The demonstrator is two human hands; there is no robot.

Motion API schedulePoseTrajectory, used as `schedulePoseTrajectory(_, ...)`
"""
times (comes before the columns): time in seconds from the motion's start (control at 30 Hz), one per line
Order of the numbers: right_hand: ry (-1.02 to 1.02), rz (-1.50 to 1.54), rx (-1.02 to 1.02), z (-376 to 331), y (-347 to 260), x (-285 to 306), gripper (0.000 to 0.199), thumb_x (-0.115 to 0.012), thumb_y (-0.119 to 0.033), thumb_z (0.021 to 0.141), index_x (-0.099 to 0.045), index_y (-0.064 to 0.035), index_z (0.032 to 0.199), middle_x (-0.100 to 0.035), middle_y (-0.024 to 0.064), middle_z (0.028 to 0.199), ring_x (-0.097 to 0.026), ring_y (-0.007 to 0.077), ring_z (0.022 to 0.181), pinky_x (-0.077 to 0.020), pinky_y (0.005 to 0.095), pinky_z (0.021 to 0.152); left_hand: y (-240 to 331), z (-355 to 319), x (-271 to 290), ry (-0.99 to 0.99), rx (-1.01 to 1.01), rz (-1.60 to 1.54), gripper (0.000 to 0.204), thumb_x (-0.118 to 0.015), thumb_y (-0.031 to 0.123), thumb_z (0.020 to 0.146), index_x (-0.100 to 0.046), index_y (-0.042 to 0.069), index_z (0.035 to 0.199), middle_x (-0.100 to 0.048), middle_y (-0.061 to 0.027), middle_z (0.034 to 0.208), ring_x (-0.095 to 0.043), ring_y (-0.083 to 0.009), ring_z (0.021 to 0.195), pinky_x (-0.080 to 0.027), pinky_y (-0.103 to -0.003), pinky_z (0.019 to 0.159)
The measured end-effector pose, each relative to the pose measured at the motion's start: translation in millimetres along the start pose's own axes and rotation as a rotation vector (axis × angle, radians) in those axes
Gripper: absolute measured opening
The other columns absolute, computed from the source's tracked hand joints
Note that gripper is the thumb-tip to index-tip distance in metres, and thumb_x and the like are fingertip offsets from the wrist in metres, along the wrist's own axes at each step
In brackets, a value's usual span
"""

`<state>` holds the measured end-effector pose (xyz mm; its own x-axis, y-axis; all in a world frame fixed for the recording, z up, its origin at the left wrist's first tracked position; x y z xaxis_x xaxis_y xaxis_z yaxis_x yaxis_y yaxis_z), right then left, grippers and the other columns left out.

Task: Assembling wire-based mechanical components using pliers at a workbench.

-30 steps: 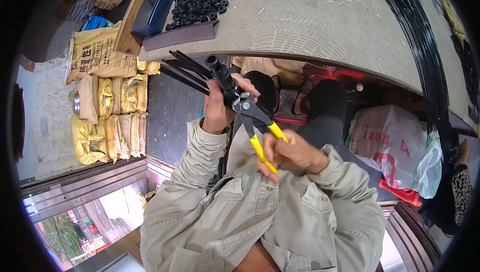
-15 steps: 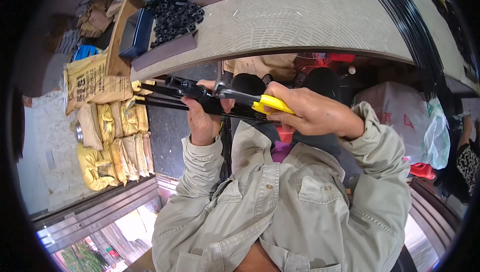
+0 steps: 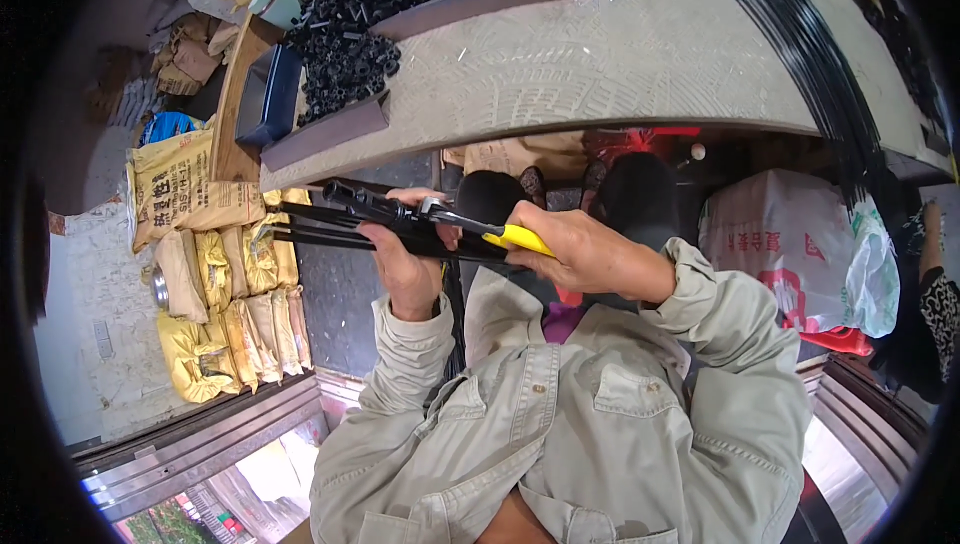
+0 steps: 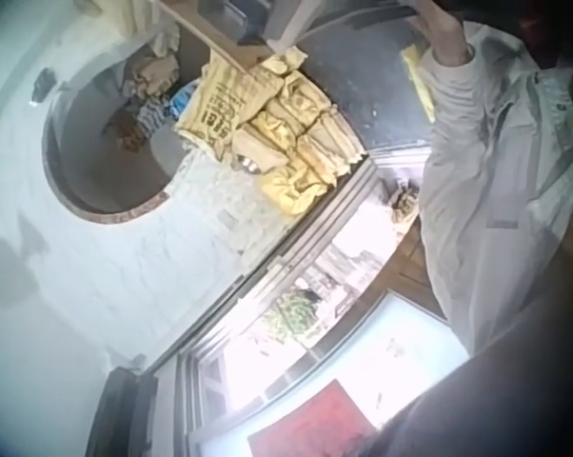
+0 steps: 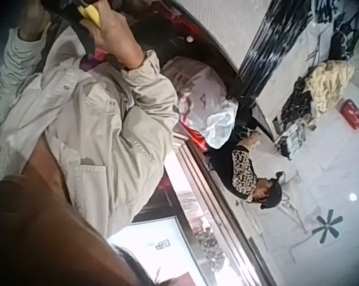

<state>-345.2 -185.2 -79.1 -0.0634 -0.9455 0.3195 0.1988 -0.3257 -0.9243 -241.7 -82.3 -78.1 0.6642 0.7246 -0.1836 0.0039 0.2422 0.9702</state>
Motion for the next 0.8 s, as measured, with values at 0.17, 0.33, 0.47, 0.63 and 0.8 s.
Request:
schedulePoseTrajectory(0.17,-0.085,0.035,0.008,11,4,15,0.019,-0.060,-0.009,0.082,-0.045,-0.0008,0.091,-0.057,0.0104,0.068,-0.059,0.0250,0.055,-0.0442,0.0312,0.049,-4,1,7,-0.011,-0.019,-0.126,0.060,-0.023,0.060,0.089,-0.049,0.007,0.103,-0.048,-0.0080,0.064,-0.044,-0.0175,0.055,-0.038,-0.031,0.057)
schedulePoseTrajectory(0.33,-0.107,-0.092,0.004,7,-10,16,0.022,-0.062,-0.007,0.080,-0.045,-0.0036,0.093,-0.051,0.0136,0.066,-0.054,0.0320,0.055,-0.0407,0.0359,0.047,-4,2,6,-0.041,0.047,-0.167,0.069,-0.027,0.066,0.084,-0.047,0.002,0.097,-0.049,-0.0065,0.065,-0.046,-0.0164,0.057,-0.039,-0.028,0.056)
schedulePoseTrajectory(0.47,-0.082,-0.137,0.033,6,-17,10,0.022,-0.061,-0.007,0.080,-0.045,-0.0037,0.094,-0.051,0.0141,0.065,-0.054,0.0332,0.055,-0.0405,0.0363,0.046,4,-4,8,-0.036,0.040,-0.100,0.068,-0.028,0.066,0.084,-0.047,0.001,0.094,-0.053,-0.0076,0.070,-0.049,-0.0150,0.060,-0.040,-0.026,0.056)
schedulePoseTrajectory(0.63,-0.115,-0.066,0.020,2,-22,4,0.021,-0.059,-0.007,0.082,-0.044,-0.0034,0.096,-0.052,0.0135,0.062,-0.055,0.0330,0.053,-0.0408,0.0358,0.046,11,-14,5,-0.029,0.033,-0.122,0.067,-0.028,0.066,0.084,-0.046,0.002,0.093,-0.052,-0.0075,0.070,-0.049,-0.0157,0.060,-0.041,-0.027,0.057)
schedulePoseTrajectory(0.8,-0.170,-0.110,-0.011,-1,-29,0,0.022,-0.058,-0.008,0.084,-0.040,-0.0033,0.096,-0.050,0.0133,0.058,-0.053,0.0330,0.049,-0.0395,0.0368,0.043,14,-23,4,-0.027,0.030,-0.173,0.068,-0.035,0.065,0.083,-0.048,-0.001,0.096,-0.051,-0.0060,0.071,-0.049,-0.0118,0.064,-0.040,-0.024,0.060)
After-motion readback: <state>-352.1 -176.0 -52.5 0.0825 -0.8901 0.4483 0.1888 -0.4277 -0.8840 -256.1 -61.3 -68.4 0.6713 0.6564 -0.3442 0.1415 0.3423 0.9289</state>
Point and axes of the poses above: each hand's wrist, its own z-axis towards the middle knuckle, its own x-axis out of the back of the hand, y = z × x, the point moved 8 cm from there along z, towards the middle knuckle
